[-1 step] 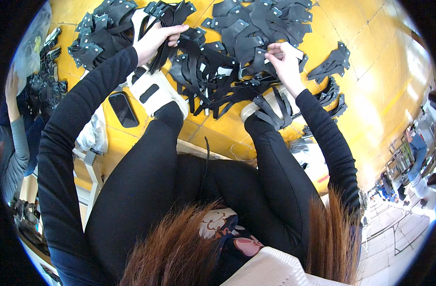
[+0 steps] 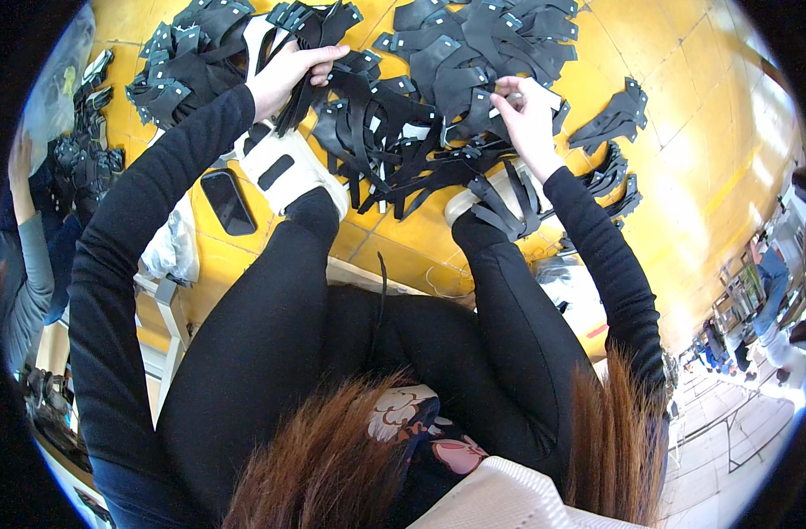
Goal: The person sits on the floor and repeatedly picks up black shoe parts, aligns them, and places them into a pile. The person handles the parts one at a time, occasionally adjusting their position before stacking them.
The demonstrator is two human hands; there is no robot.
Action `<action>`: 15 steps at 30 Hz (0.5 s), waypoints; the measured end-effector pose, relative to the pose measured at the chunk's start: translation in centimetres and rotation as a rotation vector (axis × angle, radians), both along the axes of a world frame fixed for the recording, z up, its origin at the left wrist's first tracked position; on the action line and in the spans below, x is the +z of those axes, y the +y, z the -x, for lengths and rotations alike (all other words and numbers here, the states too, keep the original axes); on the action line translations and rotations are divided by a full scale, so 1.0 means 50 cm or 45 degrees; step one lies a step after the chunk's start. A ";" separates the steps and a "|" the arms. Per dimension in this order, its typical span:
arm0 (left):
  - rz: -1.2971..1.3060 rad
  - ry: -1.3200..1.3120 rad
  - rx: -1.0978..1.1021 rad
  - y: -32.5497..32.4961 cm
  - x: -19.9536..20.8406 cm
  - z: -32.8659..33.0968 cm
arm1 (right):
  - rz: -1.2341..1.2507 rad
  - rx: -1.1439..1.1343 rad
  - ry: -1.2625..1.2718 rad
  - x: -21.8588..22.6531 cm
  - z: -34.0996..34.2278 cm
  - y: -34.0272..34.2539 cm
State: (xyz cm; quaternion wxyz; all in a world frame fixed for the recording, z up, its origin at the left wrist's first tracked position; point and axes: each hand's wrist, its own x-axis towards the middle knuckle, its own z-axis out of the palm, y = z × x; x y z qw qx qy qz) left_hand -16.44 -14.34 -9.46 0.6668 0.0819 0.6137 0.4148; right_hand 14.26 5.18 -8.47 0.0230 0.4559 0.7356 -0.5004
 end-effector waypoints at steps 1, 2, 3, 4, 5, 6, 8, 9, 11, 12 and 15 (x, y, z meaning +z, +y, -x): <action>0.004 0.000 0.001 -0.001 -0.003 0.002 | -0.129 0.149 0.138 0.011 0.009 -0.007; 0.010 0.005 -0.003 -0.001 -0.005 0.003 | -0.236 0.276 0.222 0.022 0.018 -0.013; 0.010 0.020 -0.006 0.004 -0.009 0.007 | -0.366 0.415 0.341 0.023 0.035 -0.016; 0.015 0.024 -0.008 0.002 -0.009 0.006 | -0.421 0.543 0.410 0.026 0.049 -0.027; 0.016 0.030 -0.012 0.003 -0.009 0.007 | -0.309 0.667 0.466 0.029 0.058 -0.041; 0.016 0.037 -0.016 0.005 -0.008 0.006 | -0.276 0.784 0.513 0.023 0.073 -0.054; 0.031 0.019 0.009 0.009 -0.003 0.002 | -0.326 1.029 0.447 0.010 0.085 -0.089; 0.040 0.015 0.009 0.011 0.001 0.000 | -0.394 1.142 0.303 0.004 0.085 -0.109; 0.026 -0.007 0.001 0.015 0.008 -0.002 | -0.692 1.205 0.120 -0.011 0.082 -0.137; 0.019 -0.011 -0.009 0.016 0.011 -0.003 | -0.764 1.206 0.049 -0.018 0.080 -0.148; 0.011 -0.011 -0.014 0.016 0.015 -0.003 | -0.845 1.184 -0.004 -0.029 0.070 -0.158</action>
